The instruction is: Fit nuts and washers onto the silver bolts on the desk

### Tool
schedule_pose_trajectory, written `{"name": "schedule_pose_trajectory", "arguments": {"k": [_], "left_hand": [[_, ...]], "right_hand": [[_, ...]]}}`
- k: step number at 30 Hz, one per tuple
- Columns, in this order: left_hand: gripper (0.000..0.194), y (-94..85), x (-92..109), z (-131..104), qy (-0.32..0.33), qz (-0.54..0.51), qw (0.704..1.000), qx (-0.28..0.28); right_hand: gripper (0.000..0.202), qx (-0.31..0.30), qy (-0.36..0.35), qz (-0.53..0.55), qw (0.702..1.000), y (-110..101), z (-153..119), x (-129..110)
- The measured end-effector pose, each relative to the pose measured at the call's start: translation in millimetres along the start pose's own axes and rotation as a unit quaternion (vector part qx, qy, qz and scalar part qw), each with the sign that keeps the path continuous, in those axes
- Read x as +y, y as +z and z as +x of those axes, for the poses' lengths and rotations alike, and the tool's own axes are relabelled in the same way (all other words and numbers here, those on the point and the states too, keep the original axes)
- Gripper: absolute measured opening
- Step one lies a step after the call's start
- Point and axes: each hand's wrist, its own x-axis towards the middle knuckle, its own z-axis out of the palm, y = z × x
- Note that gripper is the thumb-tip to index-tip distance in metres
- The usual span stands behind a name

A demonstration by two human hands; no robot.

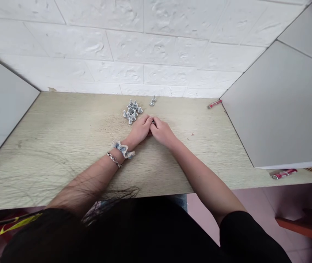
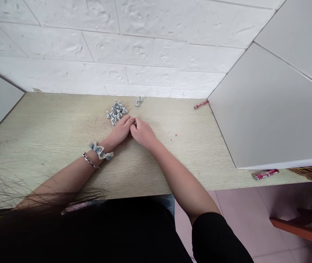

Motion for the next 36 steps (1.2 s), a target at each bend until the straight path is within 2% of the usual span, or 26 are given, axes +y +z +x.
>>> {"name": "schedule_pose_trajectory", "arguments": {"k": [13, 18, 22, 25, 28, 30, 33, 36], "left_hand": [[0.023, 1.3, -3, 2, 0.007, 0.01, 1.0, 0.009], [0.023, 2.7, -6, 2, 0.02, -0.032, 0.999, 0.012], [0.024, 3.0, -4, -1, 0.059, -0.078, 0.994, 0.048], [0.023, 2.2, 0, -5, 0.1, -0.056, 0.99, 0.077], [0.021, 2.5, 1, -6, 0.106, -0.036, 0.99, 0.085], [0.019, 3.5, 1, -7, 0.102, -0.033, 0.991, 0.084], [0.018, 4.9, 2, -7, 0.103, -0.028, 0.992, 0.065], [0.019, 5.1, 4, -8, 0.097, -0.026, 0.994, 0.038]], "right_hand": [[0.02, 0.004, -0.005, 0.003, 1.0, 1, 1, 2], [0.018, 0.015, -0.008, 0.038, 0.999, 0, 2, 1], [0.016, 0.037, 0.002, 0.094, 0.995, 0, 1, 1], [0.017, 0.03, -0.009, 0.132, 0.991, 2, 2, 3], [0.026, 0.017, -0.008, 0.187, 0.982, 1, 4, 4], [0.038, 0.023, 0.026, 0.22, 0.975, 1, 5, 3], [0.052, 0.044, 0.076, 0.249, 0.964, 2, 8, 4], [0.056, 0.05, 0.079, 0.261, 0.961, 4, 11, 8]]}}
